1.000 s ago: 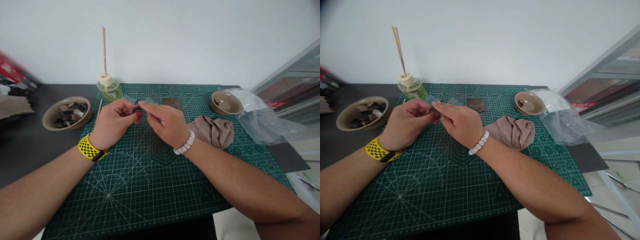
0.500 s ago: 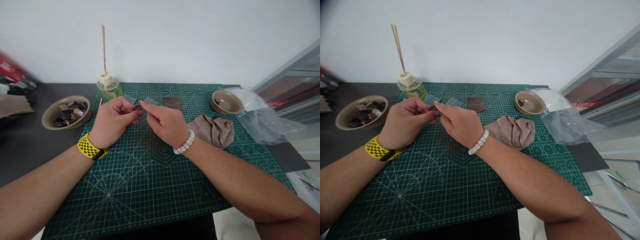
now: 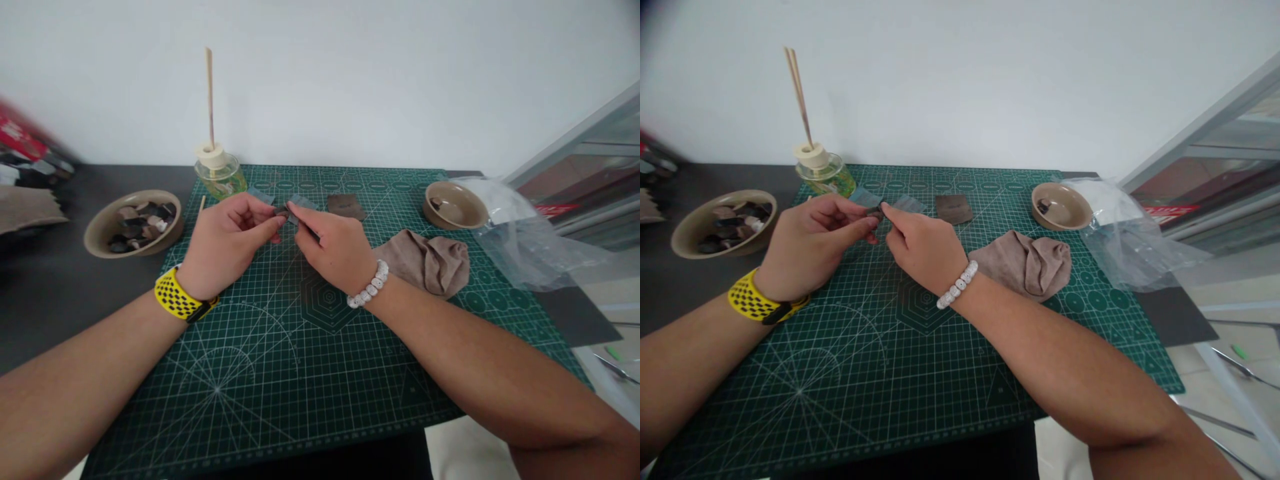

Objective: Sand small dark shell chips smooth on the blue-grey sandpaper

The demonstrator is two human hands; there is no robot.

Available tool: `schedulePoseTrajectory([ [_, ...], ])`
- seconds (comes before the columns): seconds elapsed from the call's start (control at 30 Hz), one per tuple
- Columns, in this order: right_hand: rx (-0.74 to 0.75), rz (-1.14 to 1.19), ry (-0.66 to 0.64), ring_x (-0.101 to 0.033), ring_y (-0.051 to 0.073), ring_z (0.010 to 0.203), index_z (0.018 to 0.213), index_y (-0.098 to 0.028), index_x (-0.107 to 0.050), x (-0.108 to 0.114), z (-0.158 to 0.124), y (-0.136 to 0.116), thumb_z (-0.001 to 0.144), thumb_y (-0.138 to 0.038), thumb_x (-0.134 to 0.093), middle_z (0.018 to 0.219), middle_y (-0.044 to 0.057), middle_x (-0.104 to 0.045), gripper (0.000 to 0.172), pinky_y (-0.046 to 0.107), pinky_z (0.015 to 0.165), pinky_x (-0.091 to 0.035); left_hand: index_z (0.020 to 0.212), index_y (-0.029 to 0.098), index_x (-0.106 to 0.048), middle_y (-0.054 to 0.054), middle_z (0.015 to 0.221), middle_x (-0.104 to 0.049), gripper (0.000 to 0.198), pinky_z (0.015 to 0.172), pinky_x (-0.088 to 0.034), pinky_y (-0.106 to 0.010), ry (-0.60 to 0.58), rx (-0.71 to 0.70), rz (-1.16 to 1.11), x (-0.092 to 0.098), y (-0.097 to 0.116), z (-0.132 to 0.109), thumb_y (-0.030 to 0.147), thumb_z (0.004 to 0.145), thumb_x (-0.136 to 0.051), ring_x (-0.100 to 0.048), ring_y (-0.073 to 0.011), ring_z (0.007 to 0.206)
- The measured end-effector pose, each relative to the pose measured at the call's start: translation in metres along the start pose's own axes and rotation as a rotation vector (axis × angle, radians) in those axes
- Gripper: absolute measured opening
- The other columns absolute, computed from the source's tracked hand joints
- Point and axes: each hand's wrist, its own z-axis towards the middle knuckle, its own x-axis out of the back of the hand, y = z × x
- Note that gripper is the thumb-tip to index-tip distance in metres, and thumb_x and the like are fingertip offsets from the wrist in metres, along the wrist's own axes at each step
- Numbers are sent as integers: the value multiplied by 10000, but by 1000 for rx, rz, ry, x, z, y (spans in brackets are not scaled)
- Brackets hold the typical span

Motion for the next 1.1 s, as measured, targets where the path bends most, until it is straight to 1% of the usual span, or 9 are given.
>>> schedulePoseTrajectory([
  [0.13, 109, -21, -9, -806, 228, 1310, 1564, -211, -732, 5, -1, -3, 1100, -108, -507, 1553, 82, -769, 526, 354, 1104, -623, 797, 248, -720, 1, 731, -786, 130, 613, -535, -305, -12, -25, 164, 3, 2, 0, 311, 861, -813, -709, -187, 657],
  [0.2, 174, -52, -30, -801, 225, 1319, 1553, -217, -741, 6, -1, -5, 1096, -92, -510, 1587, 73, -741, 527, 361, 1127, -610, 761, 244, -726, 9, 707, -781, 102, 593, -496, -303, -12, -40, 239, 4, 2, 0, 282, 823, -798, -667, -172, 621],
  [0.27, 201, -80, -52, -812, 226, 1291, 1545, -217, -747, 6, 0, -6, 1093, -90, -526, 1593, 75, -734, 519, 367, 1122, -611, 755, 250, -747, 17, 700, -786, 59, 592, -491, -303, -17, -32, 252, 5, 2, 1, 263, 792, -790, -656, -169, 613],
  [0.33, 197, -95, -64, -814, 230, 1290, 1550, -213, -742, 6, 0, -7, 1094, -94, -533, 1601, 80, -725, 516, 371, 1121, -616, 780, 263, -768, 16, 719, -803, 34, 615, -530, -306, -18, -11, 205, 5, 1, 0, 263, 791, -800, -693, -181, 642],
  [0.43, 173, -95, -66, -783, 241, 1372, 1568, -197, -726, 8, 0, -8, 1101, -92, -512, 1608, 85, -717, 524, 382, 1148, -616, 817, 261, -781, -14, 771, -827, 55, 669, -594, -322, 14, 8, 124, 3, 2, -1, 292, 814, -827, -752, -202, 704],
  [0.53, 117, -104, -58, -792, 259, 1363, 1571, -186, -722, 10, 0, -9, 1103, -93, -498, 1603, 95, -717, 527, 409, 1155, -631, 826, 246, -788, -32, 788, -834, 113, 649, -601, -315, 63, 5, 94, 2, 2, -2, 336, 816, -857, -761, -201, 704],
  [0.63, 57, -117, -56, -823, 262, 1301, 1549, -195, -742, 11, 0, -9, 1101, -102, -511, 1585, 95, -730, 512, 417, 1145, -648, 830, 254, -792, -10, 766, -830, 121, 619, -591, -295, 61, 0, 80, 2, 1, -2, 343, 815, -872, -765, -194, 688],
  [0.87, 147, -112, -75, -772, 250, 1405, 1582, -179, -711, 12, 0, -11, 1089, -67, -488, 1616, 93, -704, 552, 379, 1149, -643, 811, 269, -778, -1, 776, -831, 74, 656, -603, -308, 47, 5, 80, 1, 0, -2, 286, 842, -843, -777, -191, 711],
  [1.1, 93, -100, -42, -787, 238, 1375, 1575, -172, -714, 10, -1, -8, 1082, -76, -495, 1583, 99, -732, 548, 361, 1125, -645, 861, 259, -754, -14, 770, -813, 160, 669, -645, -337, 32, 13, -29, -1, 1, -3, 365, 854, -875, -791, -209, 703],
])
